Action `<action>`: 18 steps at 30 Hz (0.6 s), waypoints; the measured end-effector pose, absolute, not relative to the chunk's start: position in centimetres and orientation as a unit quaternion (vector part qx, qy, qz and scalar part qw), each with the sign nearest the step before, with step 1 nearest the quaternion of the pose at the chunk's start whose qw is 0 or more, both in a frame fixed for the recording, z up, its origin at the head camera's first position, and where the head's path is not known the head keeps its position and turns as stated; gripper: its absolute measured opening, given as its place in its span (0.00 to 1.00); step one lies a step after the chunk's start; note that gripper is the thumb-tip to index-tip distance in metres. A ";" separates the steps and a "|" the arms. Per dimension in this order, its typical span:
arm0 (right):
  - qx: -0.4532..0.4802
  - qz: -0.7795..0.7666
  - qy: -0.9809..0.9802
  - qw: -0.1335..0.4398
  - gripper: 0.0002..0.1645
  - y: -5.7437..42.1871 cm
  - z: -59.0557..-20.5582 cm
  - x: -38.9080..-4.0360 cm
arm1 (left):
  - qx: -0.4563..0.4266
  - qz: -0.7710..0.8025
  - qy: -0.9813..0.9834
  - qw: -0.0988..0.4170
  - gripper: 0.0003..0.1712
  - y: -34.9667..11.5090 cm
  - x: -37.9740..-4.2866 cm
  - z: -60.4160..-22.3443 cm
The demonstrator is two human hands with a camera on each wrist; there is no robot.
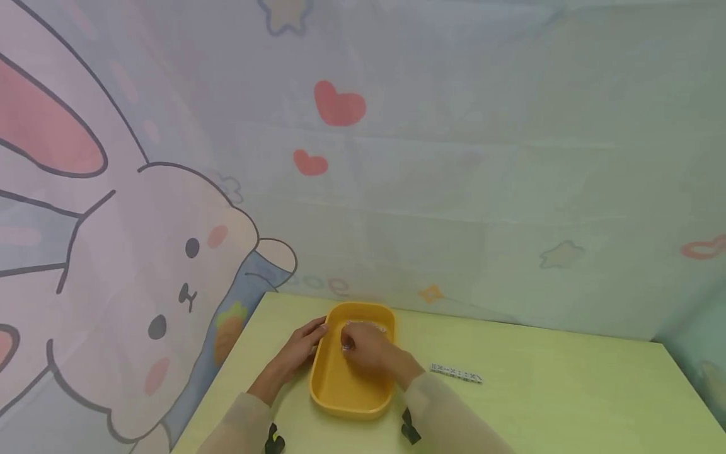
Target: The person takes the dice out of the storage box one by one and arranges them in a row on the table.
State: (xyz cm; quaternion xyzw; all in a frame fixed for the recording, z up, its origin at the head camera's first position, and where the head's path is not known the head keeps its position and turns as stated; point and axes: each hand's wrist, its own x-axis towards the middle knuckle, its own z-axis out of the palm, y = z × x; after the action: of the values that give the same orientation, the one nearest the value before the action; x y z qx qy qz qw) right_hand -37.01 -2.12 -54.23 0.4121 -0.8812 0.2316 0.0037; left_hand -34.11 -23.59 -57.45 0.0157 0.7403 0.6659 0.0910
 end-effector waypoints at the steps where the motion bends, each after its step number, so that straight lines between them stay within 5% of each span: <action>1: 0.416 0.242 -0.876 0.002 0.03 -1.8 -53.8 -36.9 | 0.012 0.666 0.741 0.091 0.32 -23.6 -34.1 -57.5; 18: 0.417 0.323 -0.849 0.029 0.05 8.6 -48.5 -35.2 | 0.005 0.669 0.736 0.105 0.35 -23.7 -34.2 -57.5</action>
State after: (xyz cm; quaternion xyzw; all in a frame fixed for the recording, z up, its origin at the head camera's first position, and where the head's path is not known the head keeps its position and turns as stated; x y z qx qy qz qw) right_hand -35.18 8.57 -48.55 0.4172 -0.8490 0.3230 0.0288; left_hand -34.25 -23.73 -57.53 0.0047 0.7357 0.6690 0.1051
